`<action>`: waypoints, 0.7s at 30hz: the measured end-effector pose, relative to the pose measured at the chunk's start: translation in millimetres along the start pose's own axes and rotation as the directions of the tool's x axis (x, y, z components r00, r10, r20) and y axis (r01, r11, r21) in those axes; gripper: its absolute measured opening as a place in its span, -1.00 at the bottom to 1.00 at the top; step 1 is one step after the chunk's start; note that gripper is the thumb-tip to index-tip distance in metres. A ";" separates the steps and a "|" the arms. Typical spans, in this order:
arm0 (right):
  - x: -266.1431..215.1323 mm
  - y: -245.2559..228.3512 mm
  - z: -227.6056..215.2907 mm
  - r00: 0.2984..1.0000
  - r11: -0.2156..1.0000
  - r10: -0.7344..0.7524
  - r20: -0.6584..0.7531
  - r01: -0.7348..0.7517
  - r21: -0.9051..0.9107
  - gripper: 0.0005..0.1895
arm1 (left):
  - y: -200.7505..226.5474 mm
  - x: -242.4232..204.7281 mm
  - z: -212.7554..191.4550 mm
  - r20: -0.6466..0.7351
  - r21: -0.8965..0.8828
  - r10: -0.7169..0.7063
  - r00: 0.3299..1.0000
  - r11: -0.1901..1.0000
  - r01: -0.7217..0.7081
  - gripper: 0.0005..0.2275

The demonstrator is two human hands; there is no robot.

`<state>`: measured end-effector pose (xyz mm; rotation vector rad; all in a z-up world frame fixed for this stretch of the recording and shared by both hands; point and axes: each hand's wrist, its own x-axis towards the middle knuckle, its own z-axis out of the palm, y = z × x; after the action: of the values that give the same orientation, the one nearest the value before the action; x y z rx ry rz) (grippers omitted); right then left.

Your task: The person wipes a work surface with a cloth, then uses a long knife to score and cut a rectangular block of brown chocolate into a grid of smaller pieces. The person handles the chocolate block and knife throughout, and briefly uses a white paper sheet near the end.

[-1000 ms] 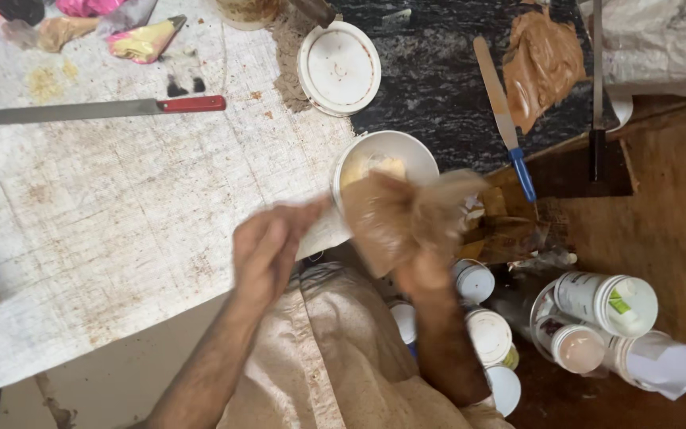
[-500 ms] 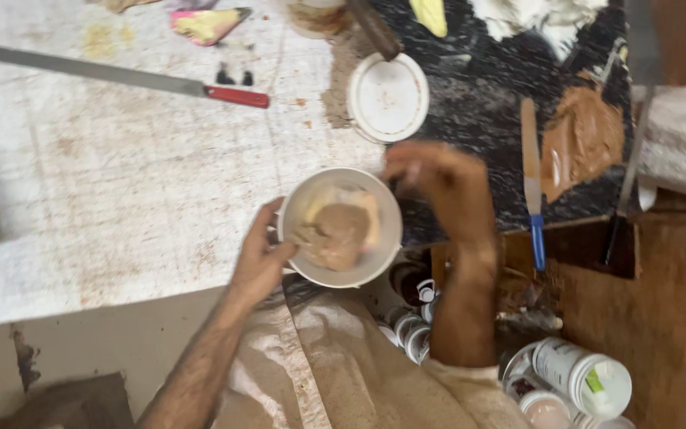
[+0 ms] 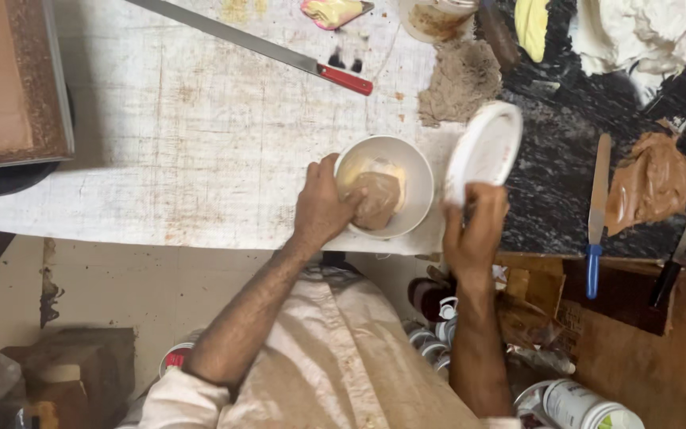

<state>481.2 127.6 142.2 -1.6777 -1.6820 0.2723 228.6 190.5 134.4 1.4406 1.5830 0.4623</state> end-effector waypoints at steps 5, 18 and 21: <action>-28.6 -80.4 20.6 0.868 0.906 -0.302 0.395 0.390 -0.164 -0.68 | -19.9 16.6 -27.3 0.355 -0.673 -0.096 0.930 0.664 0.325 -0.41; 1.6 -41.6 58.9 0.556 0.547 0.735 0.388 -0.824 0.145 -0.18 | -63.4 28.5 -19.4 0.235 -0.498 0.304 0.923 0.853 -0.154 -0.49; -46.5 -38.4 38.2 0.655 0.528 0.681 0.326 -0.748 0.401 -0.23 | -55.4 -0.8 -22.2 0.308 -0.357 0.408 0.860 0.887 -0.293 -0.49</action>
<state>422.1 92.4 122.9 -1.8564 -0.7546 1.1492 178.5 182.7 103.0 1.4809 0.8970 0.5726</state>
